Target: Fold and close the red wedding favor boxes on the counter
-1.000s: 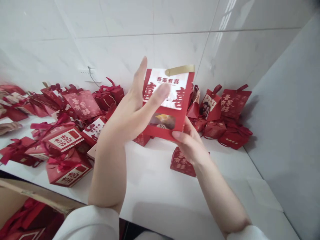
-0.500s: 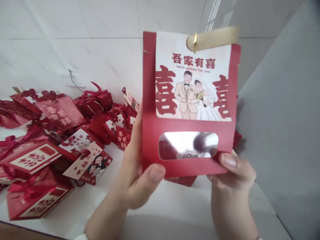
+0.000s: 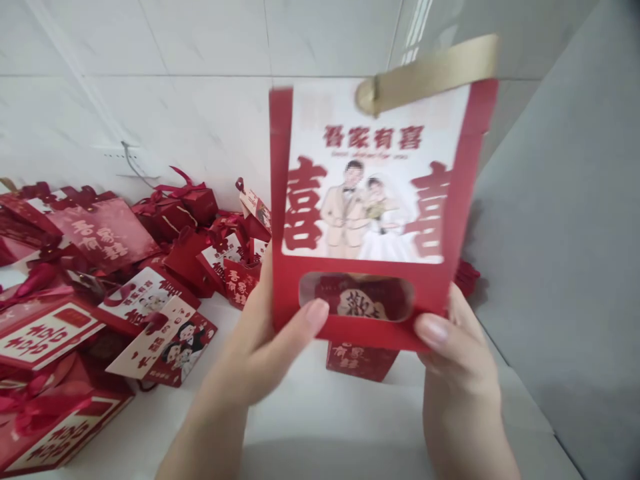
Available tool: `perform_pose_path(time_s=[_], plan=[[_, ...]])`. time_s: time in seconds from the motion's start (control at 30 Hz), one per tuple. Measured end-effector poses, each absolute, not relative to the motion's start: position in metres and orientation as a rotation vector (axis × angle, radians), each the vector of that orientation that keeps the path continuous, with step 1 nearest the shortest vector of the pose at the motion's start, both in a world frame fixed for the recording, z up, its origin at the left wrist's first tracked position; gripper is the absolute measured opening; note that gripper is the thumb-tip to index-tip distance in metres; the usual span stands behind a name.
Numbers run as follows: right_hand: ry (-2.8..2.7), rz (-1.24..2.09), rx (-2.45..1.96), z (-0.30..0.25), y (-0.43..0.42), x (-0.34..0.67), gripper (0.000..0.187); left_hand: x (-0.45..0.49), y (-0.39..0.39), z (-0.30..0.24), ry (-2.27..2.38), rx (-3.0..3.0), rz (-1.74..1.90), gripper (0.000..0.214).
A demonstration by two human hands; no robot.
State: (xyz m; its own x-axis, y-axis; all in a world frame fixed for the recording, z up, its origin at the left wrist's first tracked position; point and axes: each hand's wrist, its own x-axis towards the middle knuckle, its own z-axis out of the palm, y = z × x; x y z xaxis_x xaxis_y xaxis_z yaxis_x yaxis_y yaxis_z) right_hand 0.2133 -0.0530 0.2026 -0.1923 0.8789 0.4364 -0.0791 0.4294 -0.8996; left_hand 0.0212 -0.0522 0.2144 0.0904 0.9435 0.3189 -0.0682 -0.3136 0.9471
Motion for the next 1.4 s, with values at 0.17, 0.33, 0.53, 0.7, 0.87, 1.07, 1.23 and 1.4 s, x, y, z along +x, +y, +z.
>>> perform_pose_path(time_s=[0.17,0.33,0.53,0.7,0.87,1.07,1.23,1.4], plan=[[-1.516,1.213,-0.754,0.203,-0.037,0.213,0.064,-0.002,-0.021,0.211,1.017,1.284,1.366,0.057],[-1.566,1.358,-0.712,0.198,-0.027,0.216,0.053,-0.026,-0.010,0.216,0.984,1.313,1.457,0.053],[-1.631,1.351,-0.671,0.200,-0.035,0.216,0.060,-0.021,-0.029,0.226,0.954,1.309,1.547,0.046],[-1.562,1.478,-0.651,0.199,-0.037,0.213,0.053,-0.007,-0.040,0.226,1.030,1.301,1.605,0.046],[-1.461,1.617,-0.666,0.191,-0.029,0.207,0.051,-0.007,-0.040,0.224,1.032,1.294,1.614,0.052],[-1.772,1.242,-0.862,0.188,-0.029,0.196,0.057,-0.029,-0.025,0.222,1.312,1.537,1.874,0.046],[-1.893,1.047,-1.045,0.187,-0.029,0.191,0.056,-0.028,-0.024,0.221,1.474,1.629,1.806,0.030],[-1.927,1.045,-1.103,0.191,-0.030,0.193,0.055,-0.016,-0.024,0.220,1.413,1.685,1.814,0.027]])
